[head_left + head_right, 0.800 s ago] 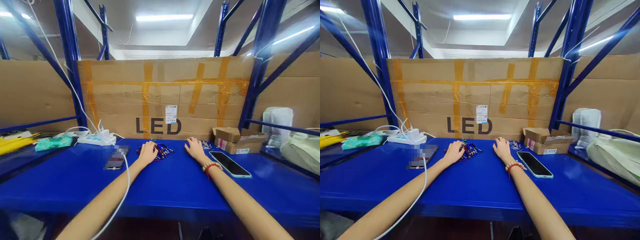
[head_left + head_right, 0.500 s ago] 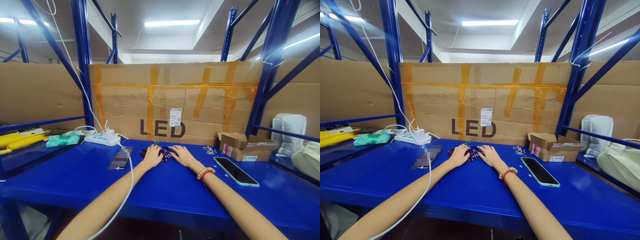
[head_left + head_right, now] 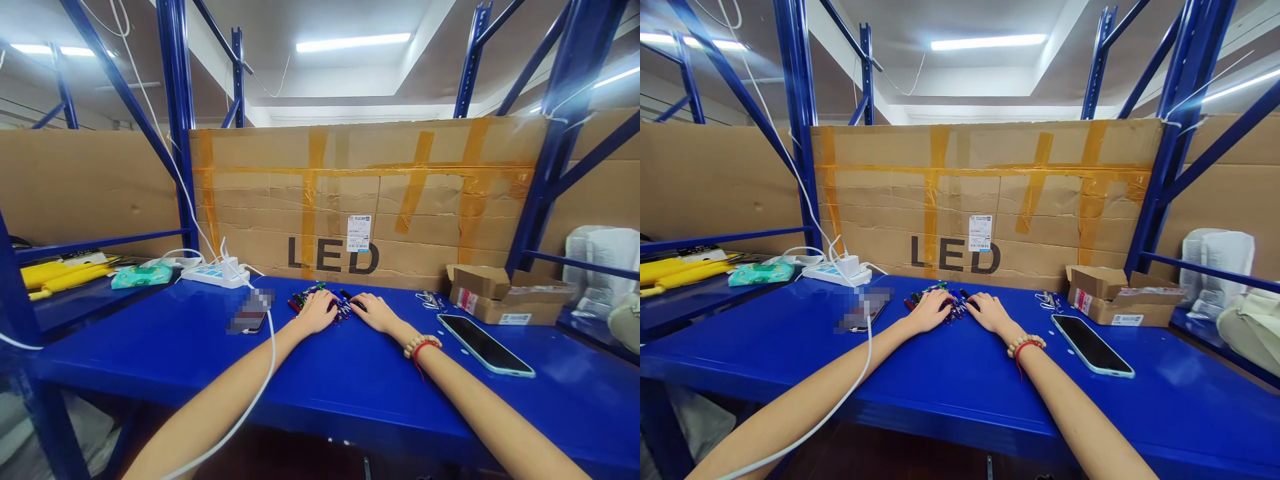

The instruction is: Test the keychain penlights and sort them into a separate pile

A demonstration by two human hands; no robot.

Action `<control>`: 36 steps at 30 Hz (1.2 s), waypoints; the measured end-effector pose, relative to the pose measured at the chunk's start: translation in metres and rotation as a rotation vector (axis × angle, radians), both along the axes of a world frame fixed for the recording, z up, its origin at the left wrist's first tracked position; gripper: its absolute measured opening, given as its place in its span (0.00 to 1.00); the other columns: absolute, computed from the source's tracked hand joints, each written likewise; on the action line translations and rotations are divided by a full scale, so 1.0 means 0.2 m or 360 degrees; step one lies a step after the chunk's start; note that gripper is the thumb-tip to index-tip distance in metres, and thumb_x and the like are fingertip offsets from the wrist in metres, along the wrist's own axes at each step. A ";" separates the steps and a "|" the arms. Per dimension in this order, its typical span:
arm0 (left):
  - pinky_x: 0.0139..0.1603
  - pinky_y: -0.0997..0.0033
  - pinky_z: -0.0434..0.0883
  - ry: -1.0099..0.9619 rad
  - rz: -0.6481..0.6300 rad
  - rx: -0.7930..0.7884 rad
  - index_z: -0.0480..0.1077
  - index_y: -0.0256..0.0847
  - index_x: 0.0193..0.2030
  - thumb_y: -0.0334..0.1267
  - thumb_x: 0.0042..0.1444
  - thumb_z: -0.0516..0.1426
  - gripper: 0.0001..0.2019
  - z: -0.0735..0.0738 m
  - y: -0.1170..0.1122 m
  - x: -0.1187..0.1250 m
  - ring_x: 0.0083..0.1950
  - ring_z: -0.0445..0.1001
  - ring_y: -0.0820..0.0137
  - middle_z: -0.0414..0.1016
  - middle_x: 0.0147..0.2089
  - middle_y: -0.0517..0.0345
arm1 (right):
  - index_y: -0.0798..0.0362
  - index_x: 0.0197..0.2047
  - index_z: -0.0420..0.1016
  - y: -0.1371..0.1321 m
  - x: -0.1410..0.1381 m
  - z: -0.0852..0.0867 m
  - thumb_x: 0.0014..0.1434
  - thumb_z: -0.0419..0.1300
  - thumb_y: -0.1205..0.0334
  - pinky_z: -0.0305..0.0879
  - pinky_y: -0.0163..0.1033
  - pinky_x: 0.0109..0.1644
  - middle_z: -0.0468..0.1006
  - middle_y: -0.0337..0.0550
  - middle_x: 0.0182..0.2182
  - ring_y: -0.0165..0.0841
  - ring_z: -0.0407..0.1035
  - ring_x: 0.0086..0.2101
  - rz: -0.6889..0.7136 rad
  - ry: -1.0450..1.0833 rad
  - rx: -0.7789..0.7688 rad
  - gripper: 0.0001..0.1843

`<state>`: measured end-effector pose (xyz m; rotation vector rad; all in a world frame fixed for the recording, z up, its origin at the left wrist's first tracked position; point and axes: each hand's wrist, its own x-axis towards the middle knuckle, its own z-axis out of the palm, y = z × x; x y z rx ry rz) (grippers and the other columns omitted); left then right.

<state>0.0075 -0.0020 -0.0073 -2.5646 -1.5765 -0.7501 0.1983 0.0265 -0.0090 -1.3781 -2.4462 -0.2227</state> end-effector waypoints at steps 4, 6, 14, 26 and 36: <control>0.61 0.60 0.59 0.0006 -0.0049 -0.0001 0.67 0.42 0.48 0.37 0.62 0.46 0.12 -0.01 0.01 0.00 0.59 0.64 0.65 0.70 0.54 0.54 | 0.55 0.48 0.71 -0.01 -0.01 0.02 0.65 0.51 0.56 0.64 0.49 0.51 0.72 0.47 0.49 0.37 0.68 0.48 -0.0038 -0.0048 0.0018 0.15; 0.61 0.59 0.58 0.0009 -0.0052 -0.0008 0.67 0.42 0.48 0.37 0.61 0.46 0.12 -0.01 0.01 -0.01 0.59 0.64 0.64 0.70 0.54 0.54 | 0.55 0.51 0.69 -0.02 -0.01 0.03 0.63 0.55 0.57 0.66 0.50 0.49 0.71 0.47 0.49 0.37 0.68 0.46 -0.0087 -0.0073 0.0038 0.16; 0.59 0.57 0.60 0.0031 -0.0055 -0.0023 0.67 0.42 0.48 0.38 0.62 0.46 0.13 -0.01 0.02 -0.01 0.58 0.64 0.63 0.70 0.54 0.53 | 0.55 0.49 0.70 -0.06 -0.01 0.08 0.63 0.55 0.57 0.68 0.47 0.47 0.72 0.46 0.47 0.34 0.69 0.43 -0.0467 -0.0056 0.0090 0.14; 0.60 0.59 0.60 0.0051 -0.0099 -0.0015 0.67 0.41 0.47 0.37 0.61 0.46 0.12 -0.02 0.03 0.00 0.58 0.64 0.63 0.70 0.53 0.52 | 0.53 0.49 0.70 -0.02 0.03 0.05 0.63 0.54 0.56 0.68 0.46 0.47 0.72 0.47 0.48 0.35 0.69 0.44 -0.0477 -0.0036 -0.0010 0.14; 0.59 0.60 0.59 0.0038 -0.0102 0.0001 0.66 0.42 0.48 0.37 0.61 0.46 0.12 -0.01 0.02 0.01 0.58 0.64 0.63 0.70 0.53 0.53 | 0.54 0.52 0.68 0.04 0.05 0.01 0.63 0.55 0.57 0.69 0.46 0.46 0.71 0.47 0.49 0.35 0.69 0.43 -0.0392 0.0124 0.0079 0.16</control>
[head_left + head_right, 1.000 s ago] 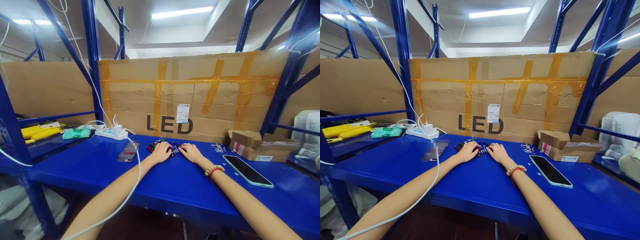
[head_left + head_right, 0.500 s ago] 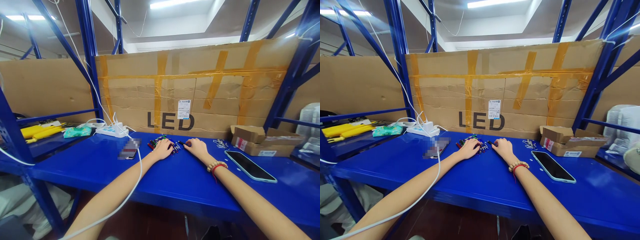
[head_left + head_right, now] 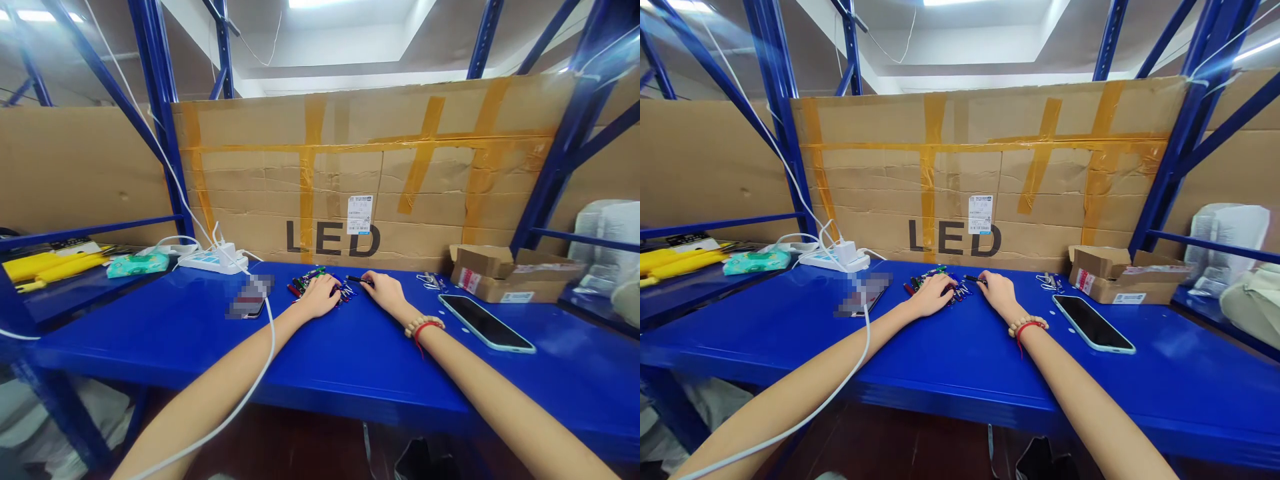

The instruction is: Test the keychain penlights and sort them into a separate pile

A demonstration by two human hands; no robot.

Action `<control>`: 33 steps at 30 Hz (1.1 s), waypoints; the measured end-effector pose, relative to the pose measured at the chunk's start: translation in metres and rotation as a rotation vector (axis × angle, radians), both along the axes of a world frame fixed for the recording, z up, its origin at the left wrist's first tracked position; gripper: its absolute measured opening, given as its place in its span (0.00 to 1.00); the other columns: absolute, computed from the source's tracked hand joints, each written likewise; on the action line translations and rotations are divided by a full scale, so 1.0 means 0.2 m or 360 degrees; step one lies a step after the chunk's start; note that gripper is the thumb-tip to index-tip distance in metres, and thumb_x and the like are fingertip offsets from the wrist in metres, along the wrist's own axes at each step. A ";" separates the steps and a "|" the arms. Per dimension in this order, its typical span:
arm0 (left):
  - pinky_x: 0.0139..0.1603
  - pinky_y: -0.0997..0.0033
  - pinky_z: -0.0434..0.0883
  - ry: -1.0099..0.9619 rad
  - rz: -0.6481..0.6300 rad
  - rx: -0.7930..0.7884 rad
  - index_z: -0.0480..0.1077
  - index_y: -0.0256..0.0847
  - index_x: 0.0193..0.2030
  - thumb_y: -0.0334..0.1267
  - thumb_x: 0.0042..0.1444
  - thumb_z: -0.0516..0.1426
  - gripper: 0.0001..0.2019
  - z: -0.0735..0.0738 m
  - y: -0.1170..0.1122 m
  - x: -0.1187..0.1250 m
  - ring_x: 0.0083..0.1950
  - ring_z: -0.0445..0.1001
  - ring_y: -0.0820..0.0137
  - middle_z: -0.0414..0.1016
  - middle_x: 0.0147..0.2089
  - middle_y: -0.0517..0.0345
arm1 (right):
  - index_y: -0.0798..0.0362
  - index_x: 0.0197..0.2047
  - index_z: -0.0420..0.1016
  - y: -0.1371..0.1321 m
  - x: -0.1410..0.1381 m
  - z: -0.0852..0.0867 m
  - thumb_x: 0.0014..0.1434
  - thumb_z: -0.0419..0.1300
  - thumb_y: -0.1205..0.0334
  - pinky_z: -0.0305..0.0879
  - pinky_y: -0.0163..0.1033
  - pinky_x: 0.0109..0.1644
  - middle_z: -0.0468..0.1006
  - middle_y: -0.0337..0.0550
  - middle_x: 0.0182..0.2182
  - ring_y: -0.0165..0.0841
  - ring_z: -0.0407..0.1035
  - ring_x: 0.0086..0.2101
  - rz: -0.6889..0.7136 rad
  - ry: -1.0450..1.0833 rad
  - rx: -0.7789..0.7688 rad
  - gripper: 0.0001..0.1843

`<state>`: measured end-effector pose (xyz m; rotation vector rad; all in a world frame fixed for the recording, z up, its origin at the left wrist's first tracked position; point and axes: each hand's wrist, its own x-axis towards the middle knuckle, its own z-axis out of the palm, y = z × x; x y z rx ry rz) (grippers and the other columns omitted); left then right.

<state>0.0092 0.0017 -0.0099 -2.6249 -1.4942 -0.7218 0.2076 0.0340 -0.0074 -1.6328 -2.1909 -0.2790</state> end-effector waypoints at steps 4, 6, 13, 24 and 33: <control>0.60 0.58 0.57 -0.0031 0.0078 0.0014 0.63 0.40 0.52 0.38 0.62 0.46 0.15 0.00 0.00 0.00 0.59 0.63 0.61 0.69 0.56 0.50 | 0.54 0.50 0.68 -0.02 -0.02 0.01 0.66 0.49 0.61 0.66 0.44 0.47 0.75 0.48 0.44 0.37 0.70 0.44 0.0138 0.0025 0.0199 0.13; 0.60 0.58 0.56 -0.0052 0.0128 0.0038 0.59 0.38 0.56 0.40 0.63 0.45 0.17 0.01 0.00 0.00 0.60 0.61 0.60 0.66 0.59 0.48 | 0.54 0.49 0.68 -0.03 -0.04 0.03 0.67 0.46 0.62 0.63 0.43 0.47 0.76 0.49 0.44 0.39 0.69 0.44 0.0254 -0.0003 0.0275 0.13; 0.54 0.60 0.59 0.0002 0.0153 0.0122 0.66 0.41 0.45 0.42 0.66 0.42 0.14 0.03 0.00 0.00 0.52 0.66 0.62 0.71 0.49 0.53 | 0.54 0.48 0.70 -0.07 -0.08 0.04 0.66 0.47 0.60 0.59 0.42 0.48 0.76 0.51 0.45 0.41 0.68 0.45 0.0629 -0.0179 0.0366 0.14; 0.51 0.63 0.58 -0.0051 0.0143 0.0233 0.66 0.43 0.46 0.39 0.65 0.45 0.11 0.07 -0.03 0.00 0.51 0.67 0.65 0.72 0.48 0.56 | 0.55 0.48 0.72 -0.07 -0.09 0.03 0.67 0.43 0.55 0.62 0.45 0.48 0.75 0.54 0.42 0.42 0.68 0.44 0.0702 -0.0096 0.0374 0.21; 0.51 0.64 0.59 -0.0141 0.0095 0.0270 0.68 0.44 0.49 0.35 0.64 0.46 0.12 0.08 -0.05 0.00 0.49 0.70 0.66 0.76 0.48 0.56 | 0.50 0.57 0.67 -0.10 -0.19 0.00 0.67 0.41 0.61 0.63 0.42 0.54 0.74 0.45 0.51 0.35 0.68 0.50 0.0736 0.0344 0.0273 0.21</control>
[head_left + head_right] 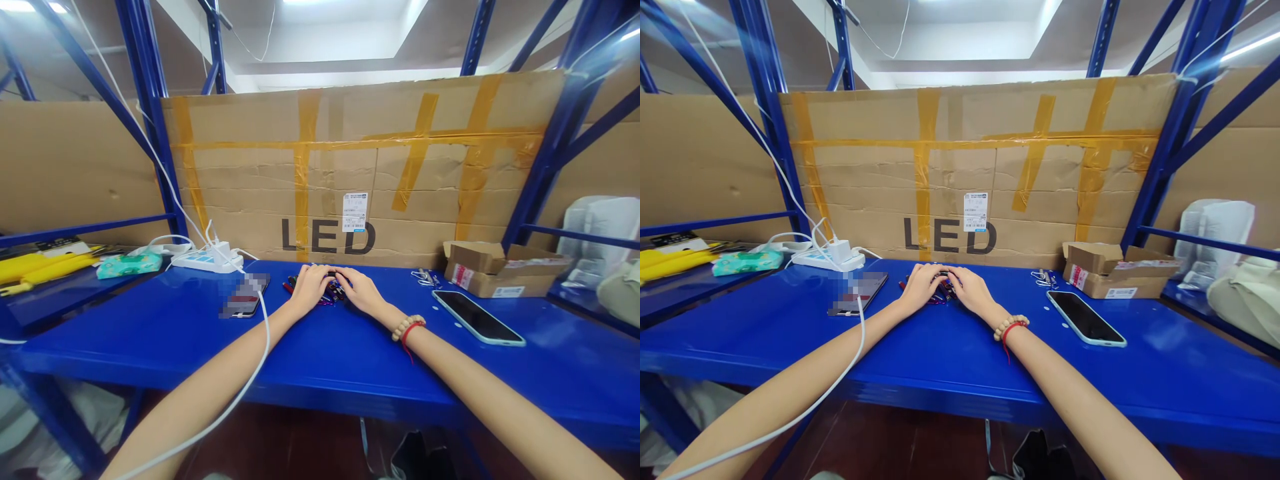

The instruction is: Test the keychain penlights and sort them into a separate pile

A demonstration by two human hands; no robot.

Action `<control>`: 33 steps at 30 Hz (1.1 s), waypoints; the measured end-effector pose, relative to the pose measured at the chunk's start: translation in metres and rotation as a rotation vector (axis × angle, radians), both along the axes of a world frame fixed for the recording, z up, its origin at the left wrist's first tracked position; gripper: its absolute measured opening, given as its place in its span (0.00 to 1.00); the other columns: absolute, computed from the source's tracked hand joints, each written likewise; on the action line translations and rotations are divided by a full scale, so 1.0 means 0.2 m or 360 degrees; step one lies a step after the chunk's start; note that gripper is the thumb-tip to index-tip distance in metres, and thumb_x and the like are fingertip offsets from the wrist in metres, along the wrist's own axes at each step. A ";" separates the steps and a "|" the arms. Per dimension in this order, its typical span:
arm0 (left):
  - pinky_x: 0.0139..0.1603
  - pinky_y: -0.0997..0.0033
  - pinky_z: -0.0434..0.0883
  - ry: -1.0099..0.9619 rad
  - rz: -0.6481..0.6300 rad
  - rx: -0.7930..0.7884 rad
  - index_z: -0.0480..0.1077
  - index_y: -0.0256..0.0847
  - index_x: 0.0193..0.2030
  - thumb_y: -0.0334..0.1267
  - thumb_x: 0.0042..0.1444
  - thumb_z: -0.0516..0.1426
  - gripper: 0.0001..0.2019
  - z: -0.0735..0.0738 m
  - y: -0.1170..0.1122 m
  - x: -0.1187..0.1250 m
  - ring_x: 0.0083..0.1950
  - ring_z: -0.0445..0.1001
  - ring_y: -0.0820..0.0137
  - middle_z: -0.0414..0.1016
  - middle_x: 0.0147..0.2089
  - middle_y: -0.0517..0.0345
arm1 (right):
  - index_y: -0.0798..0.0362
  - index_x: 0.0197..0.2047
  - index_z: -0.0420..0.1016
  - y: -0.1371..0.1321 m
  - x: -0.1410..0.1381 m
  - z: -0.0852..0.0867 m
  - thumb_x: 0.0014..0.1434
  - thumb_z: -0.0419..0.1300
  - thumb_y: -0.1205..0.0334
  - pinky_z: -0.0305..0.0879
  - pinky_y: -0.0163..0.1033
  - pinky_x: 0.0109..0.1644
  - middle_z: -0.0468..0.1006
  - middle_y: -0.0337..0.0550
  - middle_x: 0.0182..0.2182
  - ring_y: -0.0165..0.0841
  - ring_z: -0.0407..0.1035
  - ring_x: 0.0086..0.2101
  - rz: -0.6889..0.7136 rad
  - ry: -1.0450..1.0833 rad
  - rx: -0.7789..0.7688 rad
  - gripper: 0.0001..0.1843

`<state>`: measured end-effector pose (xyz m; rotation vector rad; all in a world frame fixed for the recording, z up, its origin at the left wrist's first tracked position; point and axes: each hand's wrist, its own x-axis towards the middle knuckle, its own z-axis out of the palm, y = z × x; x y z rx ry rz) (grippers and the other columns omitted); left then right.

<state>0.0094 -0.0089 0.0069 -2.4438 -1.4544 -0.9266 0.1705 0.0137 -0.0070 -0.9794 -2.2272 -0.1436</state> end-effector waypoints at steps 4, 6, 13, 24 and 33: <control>0.50 0.64 0.60 0.0001 -0.0023 0.0006 0.68 0.45 0.49 0.35 0.64 0.47 0.12 -0.01 0.00 0.00 0.48 0.70 0.66 0.76 0.48 0.58 | 0.48 0.56 0.68 0.00 -0.02 -0.01 0.67 0.41 0.61 0.64 0.40 0.53 0.75 0.43 0.51 0.34 0.69 0.49 0.0026 0.0118 -0.0123 0.21; 0.50 0.64 0.60 0.0016 -0.0019 0.0004 0.69 0.45 0.47 0.35 0.63 0.47 0.12 -0.01 0.00 0.00 0.47 0.70 0.66 0.77 0.45 0.58 | 0.48 0.54 0.70 0.01 -0.01 -0.01 0.67 0.41 0.59 0.65 0.39 0.52 0.76 0.42 0.49 0.34 0.70 0.48 0.0033 0.0155 -0.0183 0.21; 0.49 0.63 0.60 0.0065 -0.0004 -0.0018 0.71 0.44 0.43 0.38 0.63 0.49 0.10 -0.01 0.00 0.01 0.45 0.70 0.65 0.77 0.40 0.56 | 0.47 0.50 0.74 0.02 0.01 -0.01 0.67 0.42 0.54 0.66 0.39 0.48 0.78 0.40 0.47 0.36 0.72 0.46 0.0032 0.0180 -0.0342 0.21; 0.49 0.62 0.59 0.0020 0.0074 -0.0001 0.72 0.44 0.44 0.40 0.62 0.51 0.10 -0.04 0.03 0.00 0.44 0.69 0.65 0.78 0.42 0.57 | 0.47 0.51 0.74 0.04 0.02 -0.02 0.66 0.45 0.53 0.65 0.38 0.47 0.78 0.41 0.47 0.37 0.72 0.45 0.0043 0.0111 -0.0424 0.20; 0.51 0.60 0.56 -0.0103 0.0019 0.0026 0.73 0.40 0.34 0.38 0.55 0.57 0.05 -0.05 0.05 -0.02 0.48 0.68 0.61 0.76 0.43 0.51 | 0.46 0.44 0.78 0.01 0.02 0.01 0.65 0.47 0.52 0.64 0.39 0.41 0.79 0.41 0.44 0.39 0.72 0.43 -0.0072 0.0042 -0.0420 0.19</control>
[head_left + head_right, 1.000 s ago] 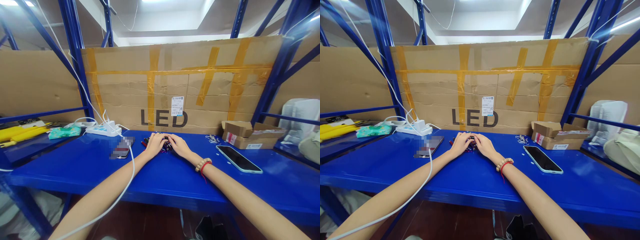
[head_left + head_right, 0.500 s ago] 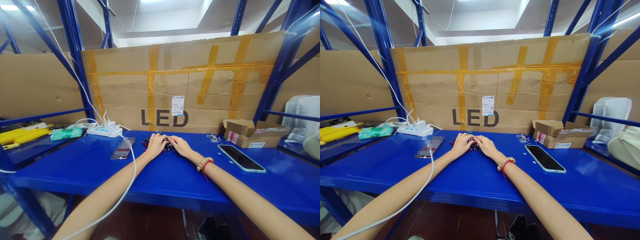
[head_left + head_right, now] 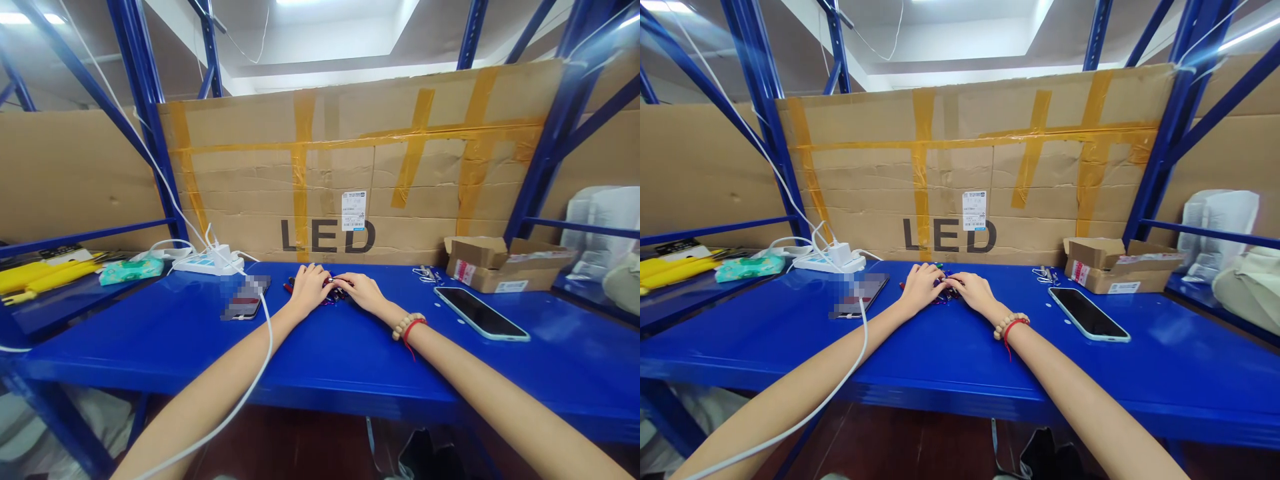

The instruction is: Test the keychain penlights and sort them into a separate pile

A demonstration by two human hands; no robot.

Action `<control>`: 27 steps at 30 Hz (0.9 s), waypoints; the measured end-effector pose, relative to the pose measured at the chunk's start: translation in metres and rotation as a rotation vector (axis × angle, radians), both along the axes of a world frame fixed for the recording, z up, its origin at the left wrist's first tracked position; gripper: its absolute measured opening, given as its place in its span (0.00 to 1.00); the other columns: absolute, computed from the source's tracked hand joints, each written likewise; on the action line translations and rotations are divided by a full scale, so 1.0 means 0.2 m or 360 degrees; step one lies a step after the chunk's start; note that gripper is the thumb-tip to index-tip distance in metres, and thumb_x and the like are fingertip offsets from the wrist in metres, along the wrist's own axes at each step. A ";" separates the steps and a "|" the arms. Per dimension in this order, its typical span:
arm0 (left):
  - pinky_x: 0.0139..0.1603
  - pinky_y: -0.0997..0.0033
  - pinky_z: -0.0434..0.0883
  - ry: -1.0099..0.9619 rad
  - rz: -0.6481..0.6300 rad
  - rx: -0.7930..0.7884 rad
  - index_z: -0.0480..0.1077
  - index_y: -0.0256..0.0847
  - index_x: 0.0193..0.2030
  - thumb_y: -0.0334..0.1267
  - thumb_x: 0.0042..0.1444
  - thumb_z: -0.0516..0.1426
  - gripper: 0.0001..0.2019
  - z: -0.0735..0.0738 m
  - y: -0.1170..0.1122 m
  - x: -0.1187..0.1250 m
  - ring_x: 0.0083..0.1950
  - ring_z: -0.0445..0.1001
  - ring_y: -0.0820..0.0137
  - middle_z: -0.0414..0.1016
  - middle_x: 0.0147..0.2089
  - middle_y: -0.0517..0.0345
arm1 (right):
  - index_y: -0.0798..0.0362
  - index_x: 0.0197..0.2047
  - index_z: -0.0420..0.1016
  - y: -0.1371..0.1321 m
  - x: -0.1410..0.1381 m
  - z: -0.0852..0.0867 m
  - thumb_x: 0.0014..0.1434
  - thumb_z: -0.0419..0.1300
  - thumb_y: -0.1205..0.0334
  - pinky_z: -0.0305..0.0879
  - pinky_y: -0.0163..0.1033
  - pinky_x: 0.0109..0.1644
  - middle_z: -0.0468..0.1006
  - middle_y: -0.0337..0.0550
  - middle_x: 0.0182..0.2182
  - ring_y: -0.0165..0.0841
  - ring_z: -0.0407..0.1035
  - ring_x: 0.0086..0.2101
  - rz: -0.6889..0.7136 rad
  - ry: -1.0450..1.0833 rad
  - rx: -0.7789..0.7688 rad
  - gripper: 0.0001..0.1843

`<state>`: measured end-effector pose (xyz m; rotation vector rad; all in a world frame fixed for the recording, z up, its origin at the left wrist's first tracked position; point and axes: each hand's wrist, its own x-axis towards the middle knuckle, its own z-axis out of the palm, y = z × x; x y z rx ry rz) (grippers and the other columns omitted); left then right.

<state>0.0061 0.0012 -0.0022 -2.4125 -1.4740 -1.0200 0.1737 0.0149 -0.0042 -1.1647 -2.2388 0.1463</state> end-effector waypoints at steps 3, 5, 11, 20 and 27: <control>0.51 0.59 0.58 -0.0192 0.0035 -0.0045 0.72 0.40 0.30 0.38 0.52 0.59 0.05 -0.01 0.01 0.01 0.47 0.69 0.60 0.76 0.40 0.52 | 0.45 0.43 0.78 0.00 0.00 0.01 0.64 0.49 0.51 0.64 0.38 0.40 0.80 0.41 0.44 0.39 0.72 0.43 -0.0025 -0.0016 0.0014 0.18; 0.48 0.60 0.61 -0.0373 0.0077 -0.0090 0.73 0.41 0.32 0.38 0.50 0.60 0.04 -0.03 0.02 0.01 0.44 0.71 0.61 0.76 0.38 0.54 | 0.45 0.44 0.77 0.00 0.00 0.01 0.64 0.49 0.51 0.63 0.37 0.41 0.79 0.40 0.45 0.38 0.72 0.44 -0.0023 -0.0018 0.0030 0.17; 0.42 0.68 0.68 -0.0957 0.0076 -0.0243 0.70 0.40 0.44 0.29 0.50 0.53 0.14 -0.04 0.07 0.00 0.37 0.74 0.68 0.76 0.37 0.56 | 0.46 0.42 0.77 -0.01 0.00 0.00 0.64 0.50 0.51 0.63 0.37 0.39 0.80 0.40 0.42 0.37 0.73 0.41 0.0007 -0.0045 0.0068 0.16; 0.47 0.70 0.70 -0.1322 -0.0286 -0.0482 0.73 0.38 0.32 0.31 0.59 0.46 0.15 -0.02 0.03 0.05 0.41 0.74 0.69 0.76 0.35 0.57 | 0.47 0.43 0.77 -0.01 -0.01 0.00 0.64 0.52 0.53 0.63 0.37 0.42 0.80 0.40 0.41 0.35 0.73 0.40 0.0034 -0.0041 0.0082 0.15; 0.47 0.57 0.72 -0.1556 -0.0072 -0.0617 0.65 0.37 0.53 0.41 0.60 0.54 0.17 -0.03 0.11 0.01 0.48 0.72 0.65 0.69 0.52 0.50 | 0.47 0.44 0.77 0.00 -0.01 0.00 0.63 0.51 0.51 0.63 0.37 0.40 0.80 0.41 0.43 0.37 0.73 0.41 0.0030 -0.0023 0.0074 0.16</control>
